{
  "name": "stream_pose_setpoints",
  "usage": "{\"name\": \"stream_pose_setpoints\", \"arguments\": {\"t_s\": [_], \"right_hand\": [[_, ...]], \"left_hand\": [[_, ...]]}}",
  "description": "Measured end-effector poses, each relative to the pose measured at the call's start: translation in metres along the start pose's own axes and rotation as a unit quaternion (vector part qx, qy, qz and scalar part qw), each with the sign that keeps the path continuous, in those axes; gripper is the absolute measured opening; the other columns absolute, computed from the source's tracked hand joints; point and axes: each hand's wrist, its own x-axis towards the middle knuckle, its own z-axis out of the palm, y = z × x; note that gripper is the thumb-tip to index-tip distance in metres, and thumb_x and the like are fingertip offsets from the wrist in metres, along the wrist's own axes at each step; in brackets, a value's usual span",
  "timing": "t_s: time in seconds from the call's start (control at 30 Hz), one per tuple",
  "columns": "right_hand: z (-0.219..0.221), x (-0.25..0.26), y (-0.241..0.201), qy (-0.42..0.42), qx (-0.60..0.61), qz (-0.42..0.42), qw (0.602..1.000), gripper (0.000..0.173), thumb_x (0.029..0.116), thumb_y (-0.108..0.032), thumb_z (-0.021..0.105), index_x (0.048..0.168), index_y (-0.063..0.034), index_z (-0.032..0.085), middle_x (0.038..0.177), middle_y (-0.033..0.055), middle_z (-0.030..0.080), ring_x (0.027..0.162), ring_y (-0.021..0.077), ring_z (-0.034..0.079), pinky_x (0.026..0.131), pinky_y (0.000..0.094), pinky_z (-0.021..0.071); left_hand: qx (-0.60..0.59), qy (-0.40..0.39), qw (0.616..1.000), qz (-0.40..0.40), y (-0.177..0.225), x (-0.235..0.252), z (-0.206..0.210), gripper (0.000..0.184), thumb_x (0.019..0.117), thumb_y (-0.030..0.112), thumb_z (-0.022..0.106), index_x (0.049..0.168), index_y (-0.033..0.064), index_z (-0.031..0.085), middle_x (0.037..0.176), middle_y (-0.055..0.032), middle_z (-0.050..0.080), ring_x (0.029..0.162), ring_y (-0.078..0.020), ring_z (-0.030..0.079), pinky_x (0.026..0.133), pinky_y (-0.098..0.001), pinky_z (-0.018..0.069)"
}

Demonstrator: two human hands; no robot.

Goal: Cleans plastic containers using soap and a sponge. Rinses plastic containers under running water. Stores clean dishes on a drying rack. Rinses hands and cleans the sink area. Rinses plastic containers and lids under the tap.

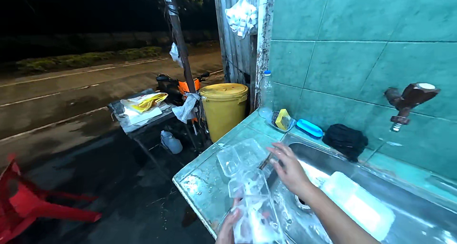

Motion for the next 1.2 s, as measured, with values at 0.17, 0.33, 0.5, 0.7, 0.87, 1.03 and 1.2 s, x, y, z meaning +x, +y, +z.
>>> {"name": "stream_pose_setpoints", "arguments": {"t_s": [0.17, 0.33, 0.5, 0.7, 0.87, 1.03, 1.2], "right_hand": [[-0.042, -0.086, -0.024, 0.073, 0.103, -0.018, 0.992, 0.049, 0.1012, -0.047, 0.056, 0.115, -0.0038, 0.074, 0.108, 0.0085, 0.075, 0.106, 0.022, 0.07, 0.097, 0.0507, 0.0528], [-0.069, -0.119, -0.007, 0.036, 0.104, 0.1, 0.989, 0.026, 0.1005, -0.013, 0.058, 0.12, 0.0021, 0.067, 0.096, 0.0118, 0.074, 0.087, 0.0208, 0.073, 0.085, 0.0417, 0.061], [-0.148, -0.123, 0.059, -0.02, -0.224, 0.338, 0.914, 0.038, 0.1074, -0.015, 0.042, 0.139, -0.0074, 0.062, 0.128, 0.0177, 0.069, 0.128, 0.0362, 0.06, 0.122, 0.0639, 0.0197], [-0.162, -0.137, 0.076, -0.088, -0.229, 0.315, 0.917, 0.036, 0.1063, -0.013, 0.045, 0.136, -0.008, 0.065, 0.123, 0.0174, 0.072, 0.123, 0.035, 0.063, 0.122, 0.0574, 0.0252], [-0.165, -0.134, 0.088, -0.068, -0.239, 0.364, 0.898, 0.038, 0.1064, -0.011, 0.042, 0.139, -0.0069, 0.062, 0.125, 0.0192, 0.07, 0.124, 0.0365, 0.062, 0.122, 0.0587, 0.023], [-0.144, -0.121, 0.103, -0.036, -0.178, 0.27, 0.946, 0.033, 0.1065, -0.012, 0.047, 0.13, -0.0087, 0.07, 0.126, 0.0149, 0.071, 0.129, 0.0325, 0.06, 0.124, 0.0613, 0.0155], [-0.138, -0.106, 0.104, -0.037, -0.188, 0.295, 0.936, 0.035, 0.107, -0.013, 0.044, 0.131, -0.0096, 0.069, 0.128, 0.0153, 0.069, 0.129, 0.0322, 0.059, 0.122, 0.055, 0.0273]], "left_hand": [[0.091, 0.034, 0.995, -0.019, -0.026, 0.046, 0.046, 0.098, 0.0907, 0.029, 0.064, 0.159, 0.0078, -0.002, 0.147, -0.0113, 0.049, 0.122, -0.019, 0.062, 0.096, -0.0389, 0.0573], [0.193, -0.044, 0.977, -0.079, -0.07, 0.086, 0.091, 0.096, 0.0917, 0.018, 0.069, 0.161, 0.0091, 0.004, 0.153, -0.0118, 0.045, 0.128, -0.0174, 0.058, 0.1, -0.0357, 0.054], [0.341, -0.133, 0.912, -0.184, -0.079, 0.091, 0.109, 0.075, 0.0965, 0.023, 0.066, 0.161, 0.0132, 0.03, 0.16, -0.0149, 0.037, 0.137, -0.0272, 0.049, 0.104, -0.0479, 0.0493], [0.336, -0.149, 0.906, -0.21, -0.069, 0.073, 0.088, 0.05, 0.1009, 0.014, 0.057, 0.149, 0.0035, 0.048, 0.155, -0.0157, 0.046, 0.131, -0.027, 0.058, 0.106, -0.0453, 0.0508], [0.313, -0.133, 0.92, -0.197, -0.052, 0.066, 0.067, 0.048, 0.1021, 0.013, 0.054, 0.147, -0.0016, 0.046, 0.153, -0.0176, 0.047, 0.126, -0.0258, 0.061, 0.106, -0.0435, 0.0515], [0.306, -0.119, 0.924, -0.197, -0.052, 0.062, 0.055, 0.045, 0.1034, 0.011, 0.05, 0.146, -0.0034, 0.046, 0.147, -0.0181, 0.051, 0.123, -0.0274, 0.062, 0.103, -0.0434, 0.0533], [0.301, -0.115, 0.925, -0.201, -0.048, 0.059, 0.054, 0.045, 0.1042, 0.012, 0.049, 0.146, -0.0033, 0.045, 0.146, -0.0186, 0.052, 0.123, -0.0285, 0.063, 0.103, -0.0437, 0.054]]}}
